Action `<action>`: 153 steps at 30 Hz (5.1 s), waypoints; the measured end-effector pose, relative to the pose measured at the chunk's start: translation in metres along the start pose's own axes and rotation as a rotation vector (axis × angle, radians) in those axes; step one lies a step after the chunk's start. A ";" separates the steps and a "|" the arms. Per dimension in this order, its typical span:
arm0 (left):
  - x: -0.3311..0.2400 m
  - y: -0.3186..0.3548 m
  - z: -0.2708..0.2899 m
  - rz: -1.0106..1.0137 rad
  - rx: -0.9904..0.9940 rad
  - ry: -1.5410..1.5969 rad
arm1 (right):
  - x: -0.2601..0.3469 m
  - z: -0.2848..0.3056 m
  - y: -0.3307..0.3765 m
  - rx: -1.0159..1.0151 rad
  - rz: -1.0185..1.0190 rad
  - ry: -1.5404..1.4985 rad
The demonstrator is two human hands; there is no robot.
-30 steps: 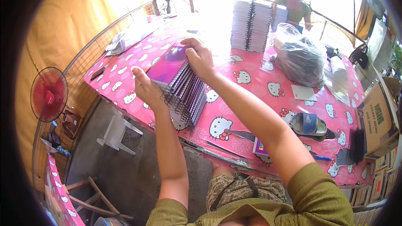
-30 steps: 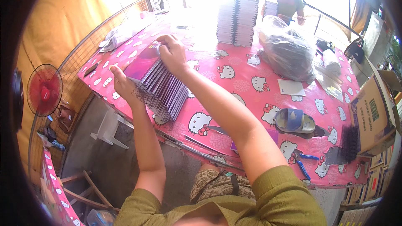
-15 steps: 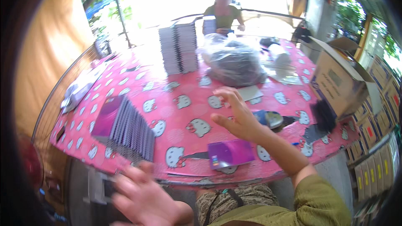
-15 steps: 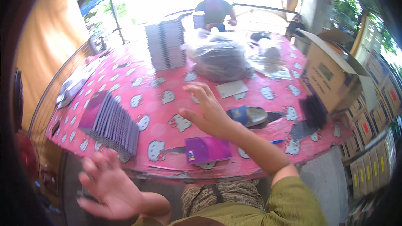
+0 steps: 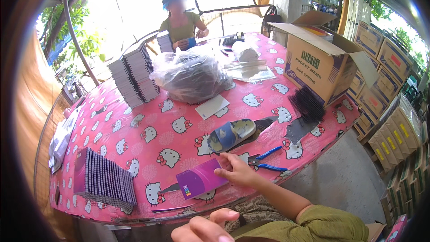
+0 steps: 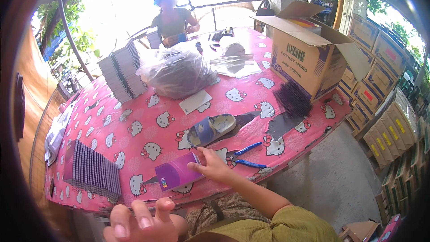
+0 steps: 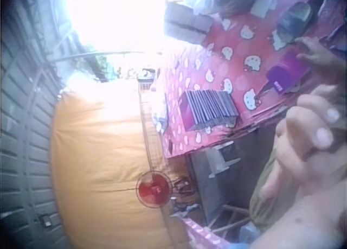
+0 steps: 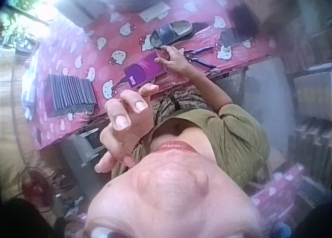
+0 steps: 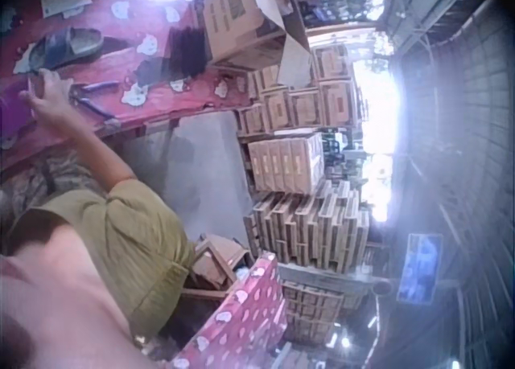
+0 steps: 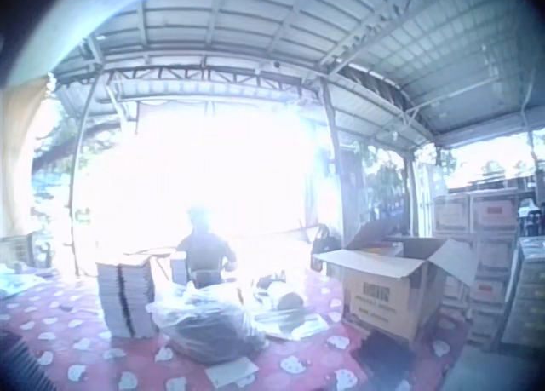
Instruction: The person assembles notebooks by threading spiral bindings through pre-punched holes and using pliers to secure the ends.
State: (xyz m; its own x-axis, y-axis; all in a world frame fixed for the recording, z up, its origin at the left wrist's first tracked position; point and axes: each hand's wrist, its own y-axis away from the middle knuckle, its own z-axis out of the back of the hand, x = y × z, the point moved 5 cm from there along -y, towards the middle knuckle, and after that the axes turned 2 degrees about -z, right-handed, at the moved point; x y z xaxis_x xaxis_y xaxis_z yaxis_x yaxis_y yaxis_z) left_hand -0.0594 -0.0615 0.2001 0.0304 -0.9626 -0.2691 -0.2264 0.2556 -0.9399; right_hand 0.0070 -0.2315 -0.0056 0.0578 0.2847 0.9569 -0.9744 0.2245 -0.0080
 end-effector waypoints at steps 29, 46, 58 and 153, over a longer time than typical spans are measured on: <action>0.003 0.000 -0.004 -0.022 -0.423 -0.370 | 0.054 0.026 0.002 -0.172 0.304 0.160; 0.060 0.066 0.104 0.758 0.019 -1.738 | -0.021 0.243 -0.069 -0.814 0.142 0.929; 0.055 0.067 0.105 0.585 -0.181 -1.747 | -0.053 0.306 -0.105 -0.612 -0.272 1.132; 0.046 0.072 0.110 0.629 -0.186 -1.699 | 0.064 0.086 -0.044 0.435 0.352 0.259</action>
State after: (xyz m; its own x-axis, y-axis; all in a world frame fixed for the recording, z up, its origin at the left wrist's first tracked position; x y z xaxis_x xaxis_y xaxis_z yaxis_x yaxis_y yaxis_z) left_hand 0.0327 -0.0771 0.0970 0.7271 0.4194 -0.5436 -0.6842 0.3770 -0.6243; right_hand 0.0349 -0.3037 0.0809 -0.2856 0.5019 0.8164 -0.9408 -0.3092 -0.1390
